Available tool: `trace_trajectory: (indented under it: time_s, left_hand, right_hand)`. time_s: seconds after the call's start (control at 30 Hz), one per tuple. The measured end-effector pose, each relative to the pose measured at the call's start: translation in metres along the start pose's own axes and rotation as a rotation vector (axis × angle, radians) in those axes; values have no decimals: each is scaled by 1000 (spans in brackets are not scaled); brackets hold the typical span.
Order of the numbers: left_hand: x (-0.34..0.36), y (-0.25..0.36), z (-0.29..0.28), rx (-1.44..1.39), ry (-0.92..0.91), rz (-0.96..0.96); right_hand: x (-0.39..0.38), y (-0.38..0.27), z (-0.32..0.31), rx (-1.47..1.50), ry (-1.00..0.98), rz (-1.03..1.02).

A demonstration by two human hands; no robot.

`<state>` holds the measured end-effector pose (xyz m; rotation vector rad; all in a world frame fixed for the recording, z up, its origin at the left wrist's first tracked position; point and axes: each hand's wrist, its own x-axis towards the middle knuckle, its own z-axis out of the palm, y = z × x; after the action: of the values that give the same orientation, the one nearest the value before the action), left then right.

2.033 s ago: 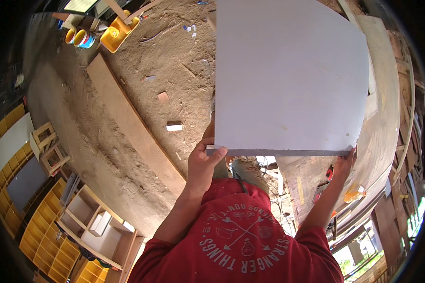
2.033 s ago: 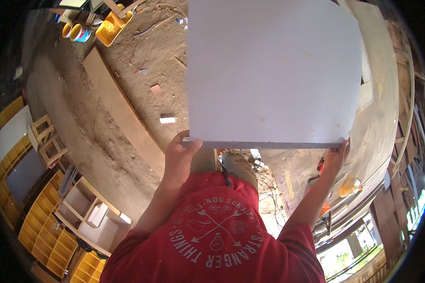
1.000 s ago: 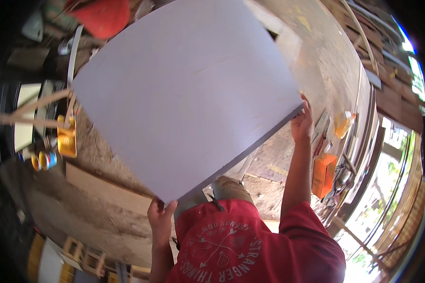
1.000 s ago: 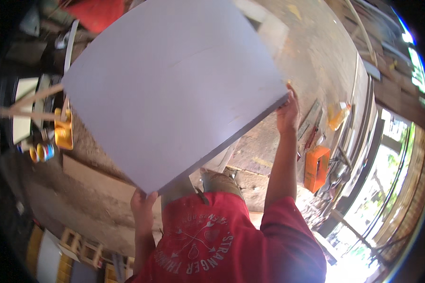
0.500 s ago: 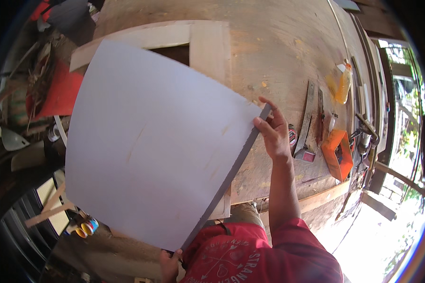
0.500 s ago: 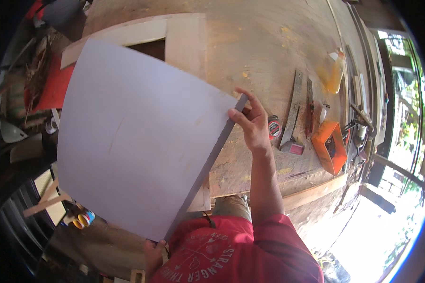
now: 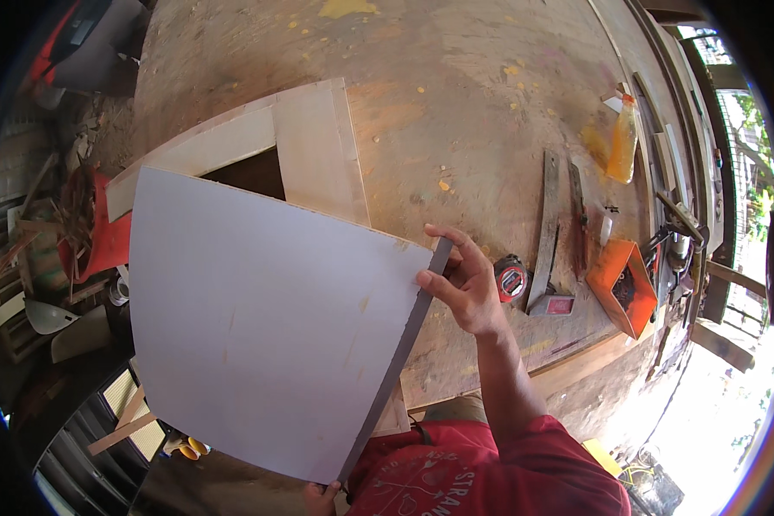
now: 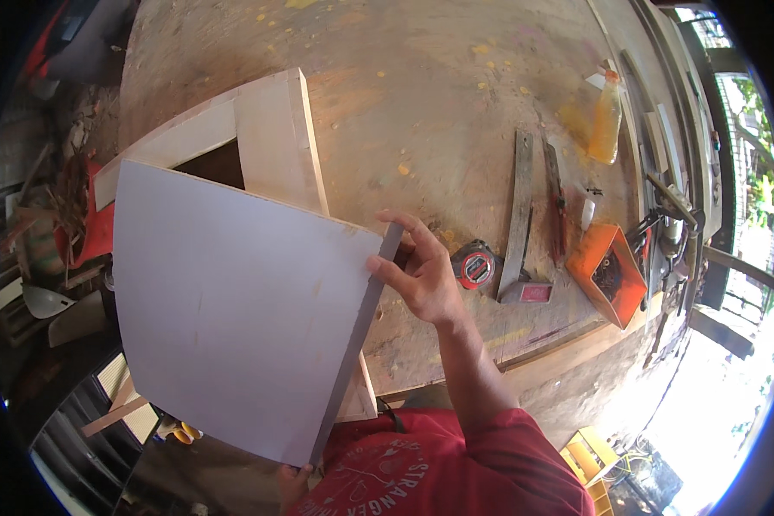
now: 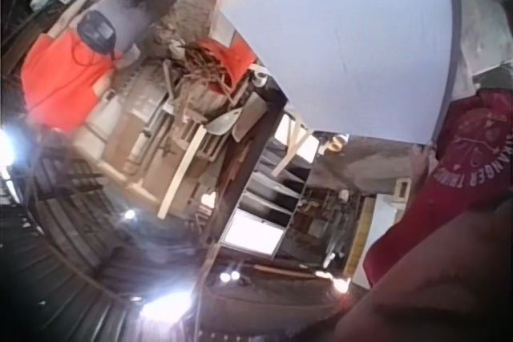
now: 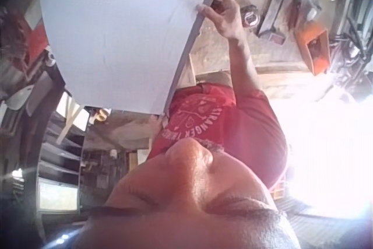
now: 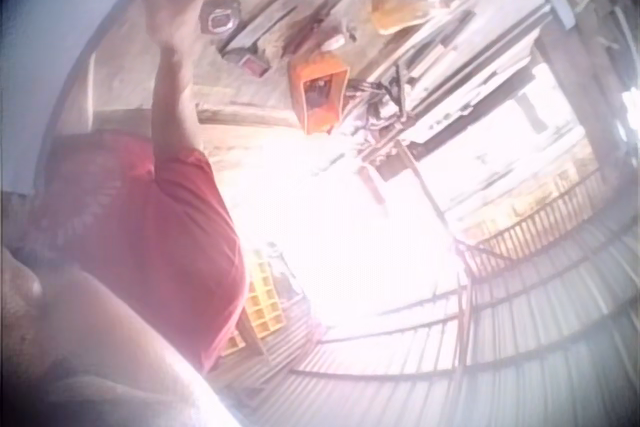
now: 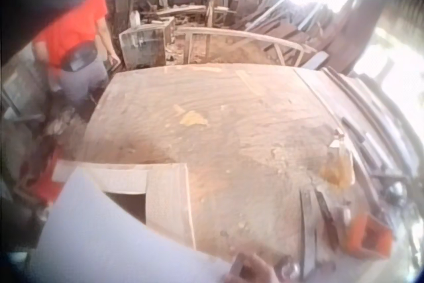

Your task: The person trims a piece of wood with a utility knife, then uses a square, a tape measure, and a pencil to mark multiple pieces of wood on a workbench.

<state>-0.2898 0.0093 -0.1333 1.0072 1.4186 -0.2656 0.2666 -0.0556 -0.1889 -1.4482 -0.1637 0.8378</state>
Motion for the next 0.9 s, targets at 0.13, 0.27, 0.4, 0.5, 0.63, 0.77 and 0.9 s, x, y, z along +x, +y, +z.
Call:
trace_trajectory:
  time_s: [0.13, 0.27, 0.4, 0.5, 0.63, 0.77, 0.9]
  left_hand:
    - [-3, 7, -3, 151, -37, -114]
    - [0, -4, -3, -14, -15, -39]
    - [-4, 5, 7, -37, 15, -46]
    - [-7, 12, 12, -52, 30, -48]
    - [-9, 16, 13, 56, 71, -84]
    - [-16, 19, 17, 147, 59, -26]
    - [-13, -1, 21, 12, 165, 44]
  right_hand:
    - [1, 2, 0, 56, -15, 8]
    - [2, 1, -1, 87, -12, 23]
    - [3, 4, -2, 83, -36, -2]
    - [4, 3, -1, 82, -24, 0]
    - [3, 1, -1, 23, -5, 6]
    - [0, -3, 1, -11, -5, -4]
    - [-4, -4, -2, -78, -18, 12]
